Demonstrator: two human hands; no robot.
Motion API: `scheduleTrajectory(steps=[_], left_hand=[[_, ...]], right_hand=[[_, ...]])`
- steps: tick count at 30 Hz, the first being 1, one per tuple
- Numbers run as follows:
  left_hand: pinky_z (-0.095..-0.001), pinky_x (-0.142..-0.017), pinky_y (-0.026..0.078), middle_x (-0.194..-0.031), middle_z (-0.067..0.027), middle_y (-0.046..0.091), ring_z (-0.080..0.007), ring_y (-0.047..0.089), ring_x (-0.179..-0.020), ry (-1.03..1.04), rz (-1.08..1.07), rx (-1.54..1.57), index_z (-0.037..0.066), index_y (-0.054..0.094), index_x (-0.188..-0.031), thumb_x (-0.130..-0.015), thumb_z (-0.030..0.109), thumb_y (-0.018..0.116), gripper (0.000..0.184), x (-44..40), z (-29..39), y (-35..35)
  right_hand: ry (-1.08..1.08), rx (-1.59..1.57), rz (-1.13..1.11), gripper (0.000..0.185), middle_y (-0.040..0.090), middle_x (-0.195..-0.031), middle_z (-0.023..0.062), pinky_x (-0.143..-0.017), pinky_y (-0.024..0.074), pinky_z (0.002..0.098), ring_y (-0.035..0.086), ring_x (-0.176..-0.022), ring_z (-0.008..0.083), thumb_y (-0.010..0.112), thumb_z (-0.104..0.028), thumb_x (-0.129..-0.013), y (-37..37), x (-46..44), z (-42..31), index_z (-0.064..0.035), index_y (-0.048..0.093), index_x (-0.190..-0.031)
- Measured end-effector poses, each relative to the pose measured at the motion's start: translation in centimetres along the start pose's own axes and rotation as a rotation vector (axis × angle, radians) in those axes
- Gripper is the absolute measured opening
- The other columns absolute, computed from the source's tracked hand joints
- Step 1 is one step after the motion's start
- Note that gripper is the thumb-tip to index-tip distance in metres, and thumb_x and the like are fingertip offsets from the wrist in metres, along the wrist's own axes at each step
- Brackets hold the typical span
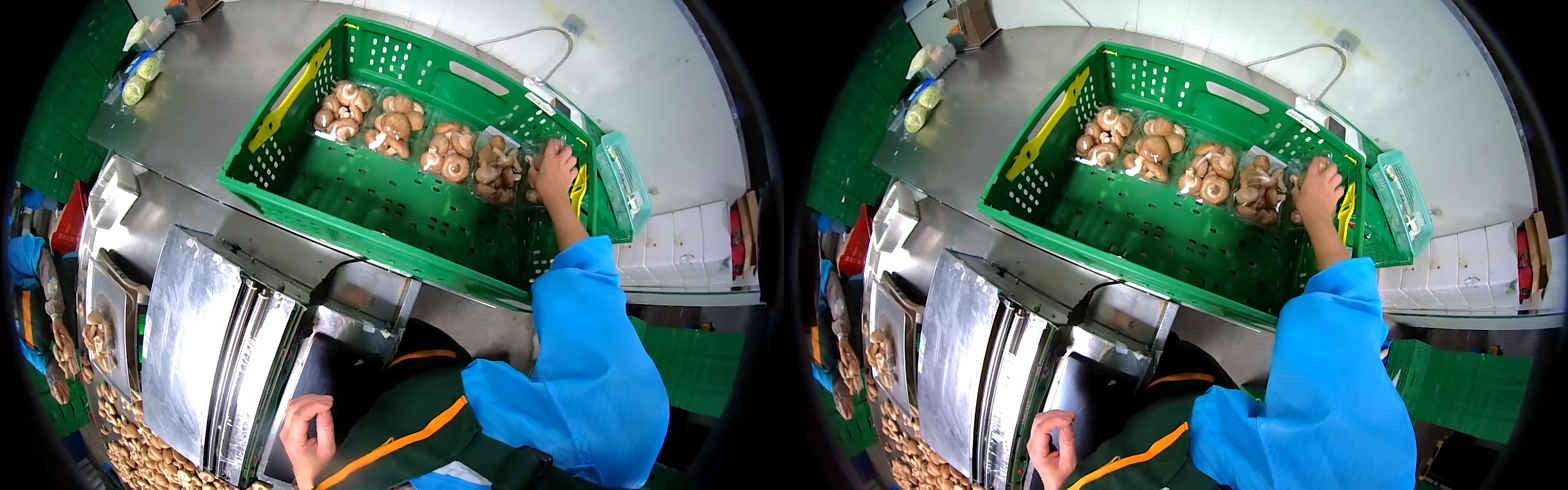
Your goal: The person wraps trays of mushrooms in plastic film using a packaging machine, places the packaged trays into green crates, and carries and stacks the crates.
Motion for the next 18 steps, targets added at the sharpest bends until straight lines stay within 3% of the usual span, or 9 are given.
scheduleTrajectory(steps=[3,5,7,8,11,14,17,18], left_hand=[[-0.0287,-0.068,0.045,-0.081,-0.0110,0.059,-0.0234,0.058,-0.074,-0.005,0.023,-0.008,0.000,0.054,-0.080,-0.075,-0.008,0.056,0.010,0.3,-0.2,-0.3],[-0.0286,-0.068,0.045,-0.081,-0.0110,0.059,-0.0235,0.058,-0.074,0.003,0.028,0.007,0.000,0.054,-0.080,-0.075,-0.008,0.056,0.010,0.4,-0.3,-0.4],[-0.0285,-0.068,0.046,-0.080,-0.0110,0.059,-0.0235,0.058,-0.073,0.021,0.034,0.011,0.000,0.054,-0.080,-0.074,-0.008,0.056,0.011,1.1,-1.6,-0.2],[-0.0285,-0.068,0.046,-0.080,-0.0110,0.059,-0.0235,0.058,-0.073,0.032,0.038,0.014,0.000,0.054,-0.080,-0.074,-0.009,0.056,0.011,1.3,-2.0,-0.1],[-0.0286,-0.068,0.046,-0.080,-0.0109,0.060,-0.0236,0.058,-0.073,0.031,0.030,0.006,0.000,0.054,-0.080,-0.074,-0.008,0.056,0.011,1.1,-2.0,0.0],[-0.0290,-0.068,0.046,-0.080,-0.0109,0.060,-0.0235,0.058,-0.073,0.023,0.042,-0.046,0.001,0.054,-0.081,-0.075,-0.008,0.056,0.010,0.8,-0.9,-0.6],[-0.0290,-0.068,0.046,-0.080,-0.0111,0.060,-0.0235,0.058,-0.074,-0.034,0.073,-0.034,0.001,0.054,-0.081,-0.075,-0.007,0.056,0.010,1.4,-2.1,-0.8],[-0.0289,-0.068,0.046,-0.080,-0.0113,0.060,-0.0235,0.058,-0.074,-0.043,0.079,-0.008,0.001,0.054,-0.082,-0.076,-0.007,0.055,0.011,1.4,-2.3,-0.8]], right_hand=[[-0.041,0.072,0.103,0.065,0.035,-0.120,0.0160,-0.083,0.0352,0.0430,0.038,-0.105,0.0328,0.069,-0.031,-0.064,-3.6,-0.8,-0.1,-0.0109,0.039,-0.118],[0.137,-0.048,0.064,0.061,0.035,-0.123,0.0155,-0.083,0.0350,0.0439,0.039,-0.104,0.0333,0.067,-0.034,-0.067,-4.2,-0.9,1.6,-0.0116,0.041,-0.117],[0.302,-0.138,-0.047,0.059,0.035,-0.124,0.0160,-0.085,0.0348,0.0449,0.039,-0.104,0.0344,0.066,-0.036,-0.068,-1.7,-0.8,3.6,-0.0114,0.042,-0.116],[0.284,-0.112,-0.111,0.055,0.035,-0.125,0.0181,-0.089,0.0313,0.0482,0.038,-0.109,0.0366,0.062,-0.038,-0.072,0.4,-0.4,3.5,-0.0102,0.043,-0.116],[0.262,-0.505,-0.114,0.053,0.035,-0.127,0.0205,-0.094,0.0257,0.0513,0.033,-0.116,0.0375,0.058,-0.037,-0.075,7.9,-1.3,1.8,-0.0091,0.044,-0.118],[0.251,-0.429,0.042,0.053,0.034,-0.129,0.0217,-0.097,0.0216,0.0529,0.031,-0.119,0.0369,0.055,-0.035,-0.076,8.1,-0.2,2.6,-0.0095,0.043,-0.121],[0.112,-0.122,0.267,0.055,0.030,-0.132,0.0225,-0.097,0.0196,0.0535,0.032,-0.119,0.0373,0.054,-0.036,-0.076,4.4,1.7,2.1,-0.0112,0.041,-0.124],[0.078,-0.002,0.101,0.064,0.024,-0.135,0.0238,-0.098,0.0167,0.0541,0.033,-0.119,0.0360,0.058,-0.040,-0.073,4.1,2.0,2.1,-0.0130,0.037,-0.127]])
Point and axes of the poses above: each hand's wrist, its own x-axis away from the middle knuckle, its own y-axis out of the palm, z = x × y, the point moved 7 cm from there along -x, towards the middle knuckle
